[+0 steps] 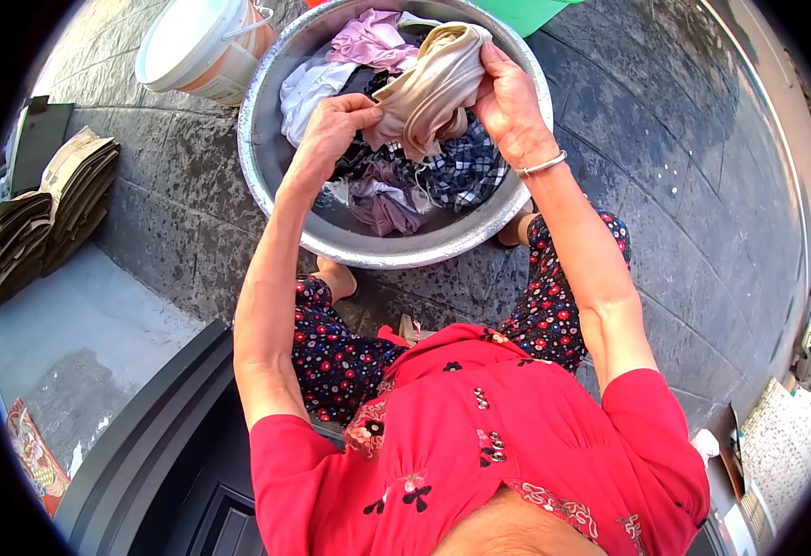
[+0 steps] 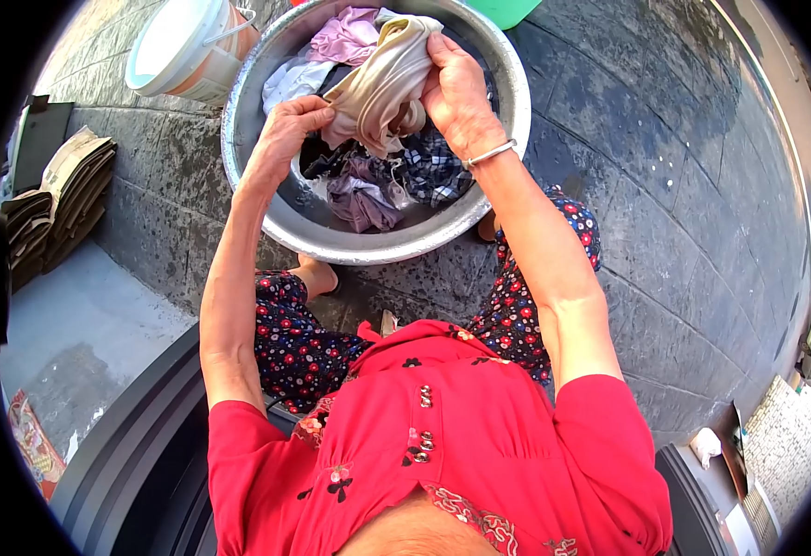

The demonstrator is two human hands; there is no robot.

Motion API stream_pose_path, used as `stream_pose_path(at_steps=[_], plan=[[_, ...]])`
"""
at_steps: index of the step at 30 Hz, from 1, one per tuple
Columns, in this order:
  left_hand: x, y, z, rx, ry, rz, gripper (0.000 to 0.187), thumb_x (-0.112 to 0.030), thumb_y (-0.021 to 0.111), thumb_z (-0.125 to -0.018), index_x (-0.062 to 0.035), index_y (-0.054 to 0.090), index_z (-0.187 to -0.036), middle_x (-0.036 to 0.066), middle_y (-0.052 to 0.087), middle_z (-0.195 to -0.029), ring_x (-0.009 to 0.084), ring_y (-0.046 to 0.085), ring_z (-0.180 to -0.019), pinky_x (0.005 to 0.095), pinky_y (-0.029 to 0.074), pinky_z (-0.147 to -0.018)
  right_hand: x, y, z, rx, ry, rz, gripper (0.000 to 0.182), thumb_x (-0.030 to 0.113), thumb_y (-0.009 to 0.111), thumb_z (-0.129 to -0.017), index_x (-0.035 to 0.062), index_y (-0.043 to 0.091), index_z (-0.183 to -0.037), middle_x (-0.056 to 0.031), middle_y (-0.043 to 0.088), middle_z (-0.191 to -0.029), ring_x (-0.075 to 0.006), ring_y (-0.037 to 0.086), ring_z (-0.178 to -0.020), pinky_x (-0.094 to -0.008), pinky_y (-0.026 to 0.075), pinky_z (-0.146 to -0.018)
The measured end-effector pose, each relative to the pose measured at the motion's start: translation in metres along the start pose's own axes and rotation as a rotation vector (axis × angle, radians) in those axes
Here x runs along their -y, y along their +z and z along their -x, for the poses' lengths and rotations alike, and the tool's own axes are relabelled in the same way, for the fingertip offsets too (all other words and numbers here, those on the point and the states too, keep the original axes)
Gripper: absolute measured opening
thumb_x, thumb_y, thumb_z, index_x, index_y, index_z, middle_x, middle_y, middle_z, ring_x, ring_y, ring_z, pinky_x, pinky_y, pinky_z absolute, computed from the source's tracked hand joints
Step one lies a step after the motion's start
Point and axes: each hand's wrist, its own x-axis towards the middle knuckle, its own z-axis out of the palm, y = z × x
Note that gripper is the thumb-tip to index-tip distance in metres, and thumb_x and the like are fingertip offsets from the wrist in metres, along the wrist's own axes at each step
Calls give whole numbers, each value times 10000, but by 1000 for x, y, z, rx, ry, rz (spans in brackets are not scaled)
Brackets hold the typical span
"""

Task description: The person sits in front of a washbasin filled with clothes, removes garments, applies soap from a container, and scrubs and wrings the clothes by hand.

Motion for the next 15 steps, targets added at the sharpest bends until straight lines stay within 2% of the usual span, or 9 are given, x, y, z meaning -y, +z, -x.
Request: stream_pose_path(at_steps=[4, 6, 7, 8, 9, 12, 13, 14, 15], plan=[[-22, -12, 12, -111, 261, 199, 197, -148, 582, -804, 15, 658, -885, -12, 602, -748, 64, 509, -707, 204, 382, -670, -1, -15, -1, -26, -32, 98, 259, 203, 465, -958, 10, 564, -1100, -112, 613, -1075, -217, 604, -965, -377, 480, -888], [-20, -29, 2, -141, 180, 472, 156, -101, 546, -818, 16, 638, -867, 32, 618, -788, 88, 549, -727, 216, 419, -692, -10, -24, -4, -161, -8, 273, 180, 165, 532, -922, 37, 595, -1032, -36, 629, -911, -136, 606, -776, -304, 530, -654], [-29, -28, 4, -121, 254, 616, 131, -84, 524, -833, 11, 614, -825, 50, 615, -796, 100, 567, -725, 237, 451, -679, -9, -11, 8, -173, -28, 296, 158, 161, 563, -904, 46, 604, -1003, -16, 623, -860, -112, 599, -696, -288, 522, -567], [-35, -26, 7, -146, 296, 701, 108, -74, 516, -843, -2, 593, -815, 52, 607, -802, 112, 576, -711, 250, 479, -661, -19, -22, 3, -162, 0, 488, 168, 165, 575, -896, 32, 598, -995, -21, 618, -849, -112, 598, -653, -274, 518, -557], [-40, -22, 10, -185, 271, 775, 87, -78, 523, -858, -19, 578, -826, 37, 600, -792, 121, 580, -699, 250, 491, -638, -25, -15, 8, -187, -28, 402, 165, 139, 591, -860, -7, 606, -935, -46, 604, -769, -113, 564, -565, -256, 465, -453], [-43, -11, 8, -128, 286, 822, 56, -109, 579, -875, -69, 560, -841, 3, 580, -765, 91, 570, -682, 237, 492, -611, -34, -10, 22, 20, -52, 803, 495, 99, 637, -718, -66, 517, -1169, -75, 596, -773, -116, 559, -541, -250, 453, -455], [-41, -4, 6, -92, 290, 809, 56, -108, 576, -881, -66, 559, -848, 3, 580, -768, 90, 571, -681, 233, 492, -613, -19, 3, 36, 153, 98, 914, 652, 165, 698, -674, -54, 473, -1245, -121, 620, -873, -174, 609, -665, -287, 496, -566], [-38, 3, 6, -64, 292, 798, 56, -106, 573, -888, -64, 557, -854, 4, 580, -771, 90, 572, -680, 230, 492, -615, -63, -31, 5, 286, -390, 1202, 765, 231, 738, -626, -50, 446, -1275, -161, 628, -973, -246, 624, -831, -331, 497, -724], [-31, 12, 2, -100, 274, 817, 51, -100, 566, -895, -57, 553, -872, 5, 580, -780, 96, 578, -683, 232, 500, -630, -54, -15, 19, 353, -234, 1061, 783, 258, 745, -615, -40, 448, -1275, -173, 626, -1024, -271, 617, -896, -346, 478, -781]])
